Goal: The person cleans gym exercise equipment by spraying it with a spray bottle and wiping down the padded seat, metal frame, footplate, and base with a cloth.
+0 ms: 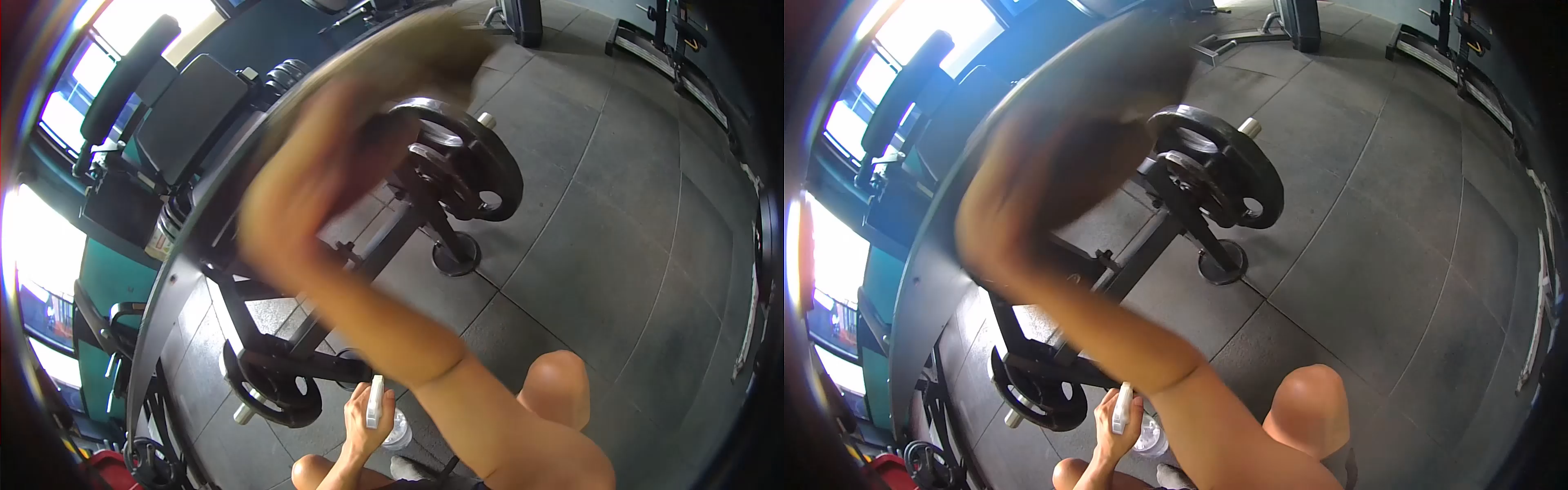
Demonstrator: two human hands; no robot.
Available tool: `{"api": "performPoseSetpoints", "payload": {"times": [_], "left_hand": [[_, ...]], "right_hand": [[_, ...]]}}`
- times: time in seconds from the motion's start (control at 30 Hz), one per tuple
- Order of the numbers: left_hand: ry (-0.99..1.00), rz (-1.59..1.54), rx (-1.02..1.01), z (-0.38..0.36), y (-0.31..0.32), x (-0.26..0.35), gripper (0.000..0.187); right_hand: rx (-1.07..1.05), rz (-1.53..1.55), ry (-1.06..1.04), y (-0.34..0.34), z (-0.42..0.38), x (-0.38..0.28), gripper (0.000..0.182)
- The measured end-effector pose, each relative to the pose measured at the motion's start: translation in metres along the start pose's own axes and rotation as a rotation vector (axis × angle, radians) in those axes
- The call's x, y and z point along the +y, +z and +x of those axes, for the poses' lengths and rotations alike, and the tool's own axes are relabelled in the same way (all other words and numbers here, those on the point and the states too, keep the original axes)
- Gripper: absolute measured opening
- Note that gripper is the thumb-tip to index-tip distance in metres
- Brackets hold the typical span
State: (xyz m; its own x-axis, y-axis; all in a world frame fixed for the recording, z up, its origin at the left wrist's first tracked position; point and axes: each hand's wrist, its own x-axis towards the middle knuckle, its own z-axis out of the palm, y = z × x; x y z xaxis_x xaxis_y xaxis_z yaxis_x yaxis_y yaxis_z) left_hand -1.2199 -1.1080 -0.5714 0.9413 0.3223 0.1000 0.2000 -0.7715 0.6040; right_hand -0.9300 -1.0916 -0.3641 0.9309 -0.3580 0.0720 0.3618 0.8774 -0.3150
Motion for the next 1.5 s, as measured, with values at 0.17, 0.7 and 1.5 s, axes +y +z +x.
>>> {"api": "performPoseSetpoints", "payload": {"times": [0.17, 0.7, 1.5], "left_hand": [[0.047, -0.003, 0.001, 0.003, 0.013, 0.002, 0.01], [-0.01, -0.111, 0.166, -0.017, -0.048, 0.015, 0.011], [0.32, 0.082, 0.837, -0.029, -0.173, -0.016, 0.005]], "right_hand": [[0.05, -0.418, -0.274, -0.008, -0.076, 0.034, 0.039], [-0.193, 0.093, 0.663, -0.01, -0.057, -0.023, 0.048], [-0.41, 0.033, 0.808, 0.002, -0.13, 0.001, 0.036]]}}
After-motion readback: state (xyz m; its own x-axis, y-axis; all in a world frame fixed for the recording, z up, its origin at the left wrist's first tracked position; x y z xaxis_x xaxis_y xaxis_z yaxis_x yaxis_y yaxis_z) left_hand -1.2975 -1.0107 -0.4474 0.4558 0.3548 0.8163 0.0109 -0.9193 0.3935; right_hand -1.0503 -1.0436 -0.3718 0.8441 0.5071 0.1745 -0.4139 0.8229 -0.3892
